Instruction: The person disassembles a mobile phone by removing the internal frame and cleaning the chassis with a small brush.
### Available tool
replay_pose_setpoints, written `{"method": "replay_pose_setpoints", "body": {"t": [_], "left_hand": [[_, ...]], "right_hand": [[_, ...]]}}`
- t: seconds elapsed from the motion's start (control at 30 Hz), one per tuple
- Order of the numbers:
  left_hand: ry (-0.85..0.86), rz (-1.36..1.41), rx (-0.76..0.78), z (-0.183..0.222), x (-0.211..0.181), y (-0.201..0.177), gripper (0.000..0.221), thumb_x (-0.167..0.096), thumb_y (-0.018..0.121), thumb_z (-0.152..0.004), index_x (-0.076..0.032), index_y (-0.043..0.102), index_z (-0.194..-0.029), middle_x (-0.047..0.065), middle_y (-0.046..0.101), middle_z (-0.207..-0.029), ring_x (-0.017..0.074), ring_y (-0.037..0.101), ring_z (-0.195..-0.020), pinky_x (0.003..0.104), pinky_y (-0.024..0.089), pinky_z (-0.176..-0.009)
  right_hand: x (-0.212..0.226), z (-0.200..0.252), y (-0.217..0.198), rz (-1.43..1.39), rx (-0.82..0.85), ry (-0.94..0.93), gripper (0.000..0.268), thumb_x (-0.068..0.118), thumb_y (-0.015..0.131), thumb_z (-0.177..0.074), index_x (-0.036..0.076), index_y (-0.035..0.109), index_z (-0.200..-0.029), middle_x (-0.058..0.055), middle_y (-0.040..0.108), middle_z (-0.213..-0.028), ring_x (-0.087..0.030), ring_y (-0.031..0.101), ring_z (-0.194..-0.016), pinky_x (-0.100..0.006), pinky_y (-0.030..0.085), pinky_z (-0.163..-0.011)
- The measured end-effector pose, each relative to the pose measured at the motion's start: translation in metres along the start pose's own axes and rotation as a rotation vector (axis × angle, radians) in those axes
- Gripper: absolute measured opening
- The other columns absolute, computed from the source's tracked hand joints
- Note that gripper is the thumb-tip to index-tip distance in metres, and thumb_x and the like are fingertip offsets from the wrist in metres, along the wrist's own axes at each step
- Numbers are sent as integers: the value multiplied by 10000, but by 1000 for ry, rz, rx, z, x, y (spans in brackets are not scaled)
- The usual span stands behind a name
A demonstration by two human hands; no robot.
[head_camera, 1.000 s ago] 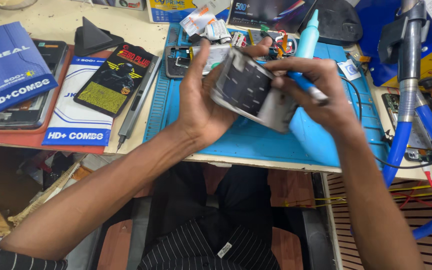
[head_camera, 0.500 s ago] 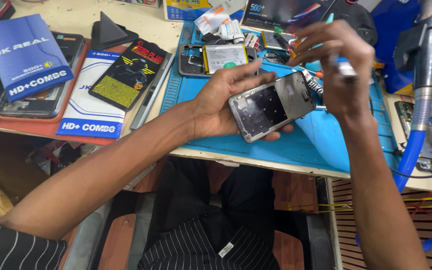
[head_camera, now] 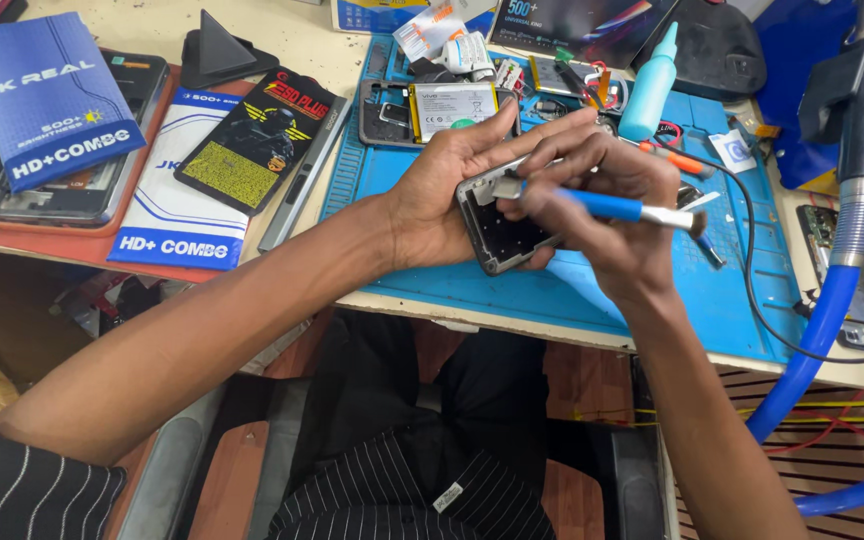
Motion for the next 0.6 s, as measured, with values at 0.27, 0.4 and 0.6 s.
{"method": "replay_pose_setpoints", "body": {"t": [0.27,0.4,0.6], "left_hand": [[26,-24,-57,-4,2,-3,742,-640,384,-1022,-264,281,-1654,106,571,-1388,249,673,-1097,522,596,-932],[79,66,2,-8,5,2,774,-597,389,-1094,-149,280,-1716,133,588,-1387,248,659,-1211,442,579,-1026],[128,-49,96,-5,3,3,658,-551,429,-1152,-204,273,-1689,72,609,-1299,138,614,-1141,325,559,-1018]], "right_hand": [[1,0,2,123,41,-147,165,-88,776,-908,-69,668,-1032,-157,673,-1145,-162,732,-931,-235,637,-776],[2,4,5,260,19,-209,157,-62,802,-881,-36,725,-1015,-151,700,-1069,-163,732,-934,-229,615,-794],[6,5,11,346,-9,-231,155,-26,831,-845,-3,742,-970,-126,727,-997,-191,771,-944,-243,637,-771]]}}
Point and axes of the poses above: each hand's wrist, its own z-axis away from the middle knuckle, its own y-axis out of the palm, x = y × z, the point moved 2 cm from there along -z, towards the middle knuckle
